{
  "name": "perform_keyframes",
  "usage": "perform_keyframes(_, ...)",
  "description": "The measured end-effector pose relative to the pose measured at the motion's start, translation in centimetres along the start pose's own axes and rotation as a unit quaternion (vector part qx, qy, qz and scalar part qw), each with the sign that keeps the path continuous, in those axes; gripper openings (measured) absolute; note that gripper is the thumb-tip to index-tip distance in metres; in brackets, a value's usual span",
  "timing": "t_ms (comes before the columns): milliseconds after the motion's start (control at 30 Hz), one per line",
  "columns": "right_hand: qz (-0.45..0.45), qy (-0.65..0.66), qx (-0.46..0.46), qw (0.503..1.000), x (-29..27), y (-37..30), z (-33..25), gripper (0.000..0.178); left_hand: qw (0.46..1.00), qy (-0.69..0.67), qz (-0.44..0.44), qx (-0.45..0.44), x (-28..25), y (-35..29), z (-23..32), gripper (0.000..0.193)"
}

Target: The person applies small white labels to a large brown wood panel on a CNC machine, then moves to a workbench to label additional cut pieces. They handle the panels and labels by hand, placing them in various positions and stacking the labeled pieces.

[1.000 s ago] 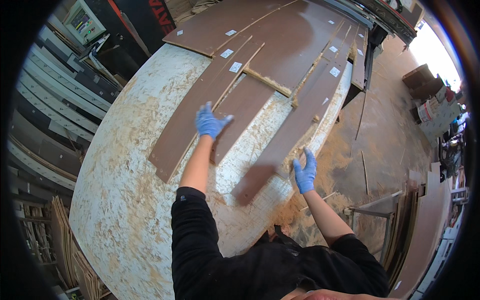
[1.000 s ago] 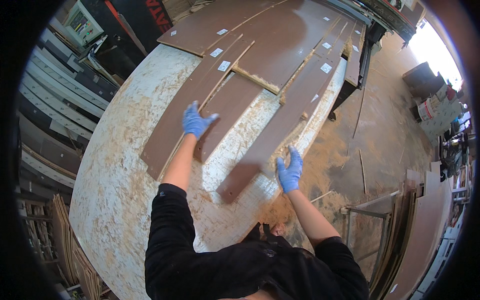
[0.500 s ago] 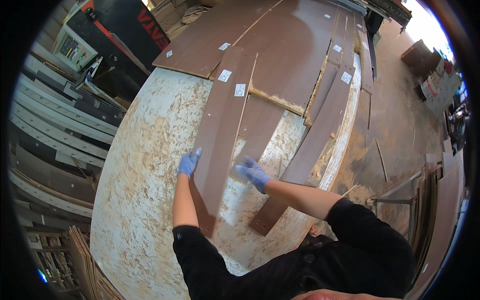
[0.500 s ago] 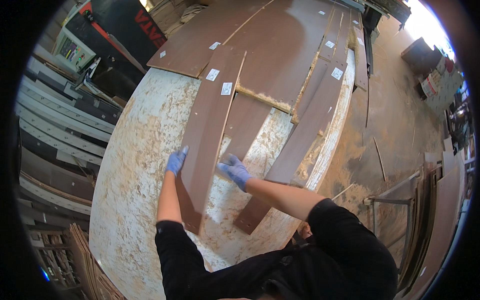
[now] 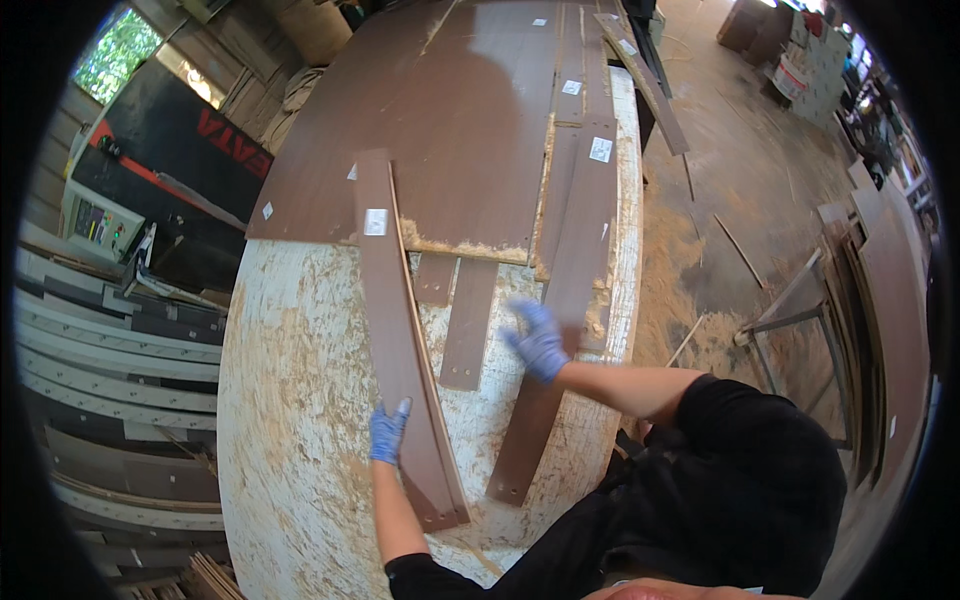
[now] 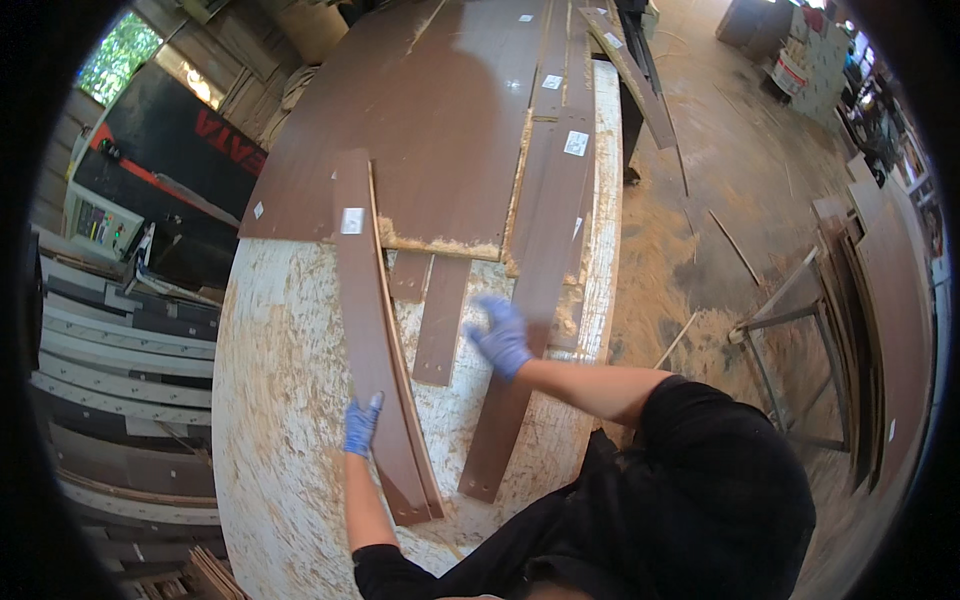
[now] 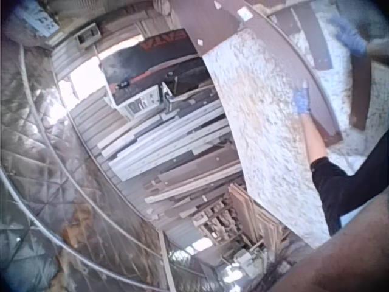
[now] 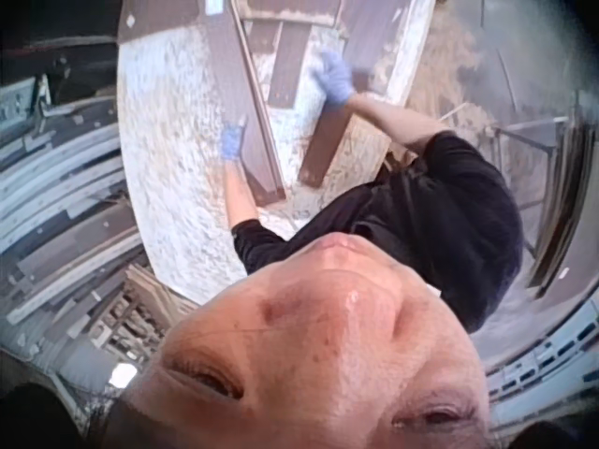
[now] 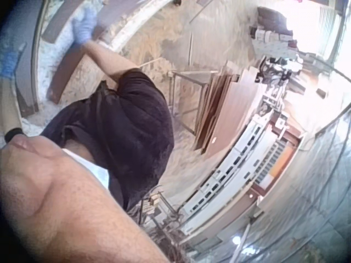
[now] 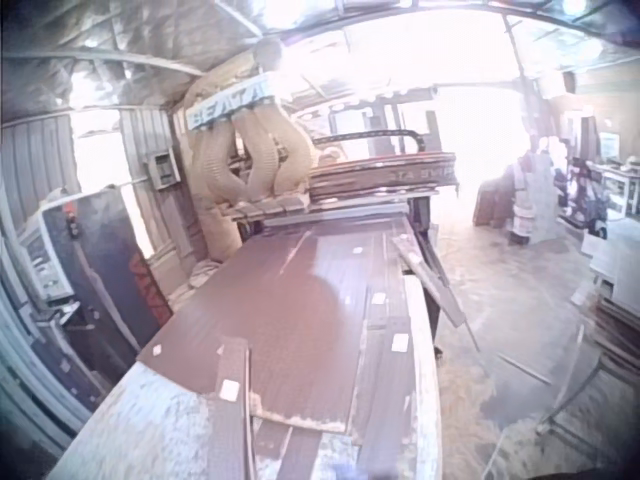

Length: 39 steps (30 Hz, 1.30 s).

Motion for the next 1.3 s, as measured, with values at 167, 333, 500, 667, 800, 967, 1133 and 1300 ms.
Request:
perform_keyframes(167, 0.177, -0.164, 0.106, 0.965, -14.8, 3.3, 7.3, 0.073, 0.998, -0.027, 0.049, 0.022, 2.3, -0.3, 1.0, 0.080)
perform_keyframes(333, 0.114, -0.092, 0.308, 0.940, -15.6, 5.7, 9.4, 0.090, 0.997, 0.049, 0.039, -0.049, 3.8, -1.5, 6.6, 0.082)
perform_keyframes(500, 0.084, -0.099, 0.298, 0.946, -14.7, 5.5, 10.8, 0.093, 0.964, -0.243, -0.054, -0.094, 7.3, -1.6, -0.1, 0.076)
perform_keyframes(667, 0.046, -0.206, 0.262, 0.942, -13.7, 3.9, 11.5, 0.091, 0.935, -0.302, -0.160, -0.100, 11.7, -6.7, 3.1, 0.070)
perform_keyframes(800, 0.016, -0.193, 0.268, 0.944, -13.0, 0.9, 9.7, 0.081, 0.953, -0.259, -0.150, -0.040, 11.5, -10.1, 6.3, 0.067)
perform_keyframes(967, 0.044, -0.109, 0.205, 0.972, -12.6, -3.4, 10.0, 0.070, 0.942, -0.272, -0.196, -0.031, 11.7, -11.6, 11.4, 0.059)
perform_keyframes(1133, 0.159, 0.204, 0.261, 0.930, -13.5, -4.6, 12.3, 0.063, 0.931, -0.243, -0.273, 0.017, 17.5, -7.7, 16.5, 0.051)
perform_keyframes(1300, 0.140, 0.232, 0.307, 0.912, -13.5, -4.8, 10.8, 0.070, 0.973, 0.107, -0.085, 0.185, 20.8, -3.5, 20.7, 0.079)
Point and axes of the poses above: each hand's wrist, its own y-axis towards the middle knuckle, its own x-axis out of the palm, z = x × y, the point moved 10 cm from there along y, towards the middle knuckle, and after that the axes turned 4 degrees about -z, right-handed, at the moved point
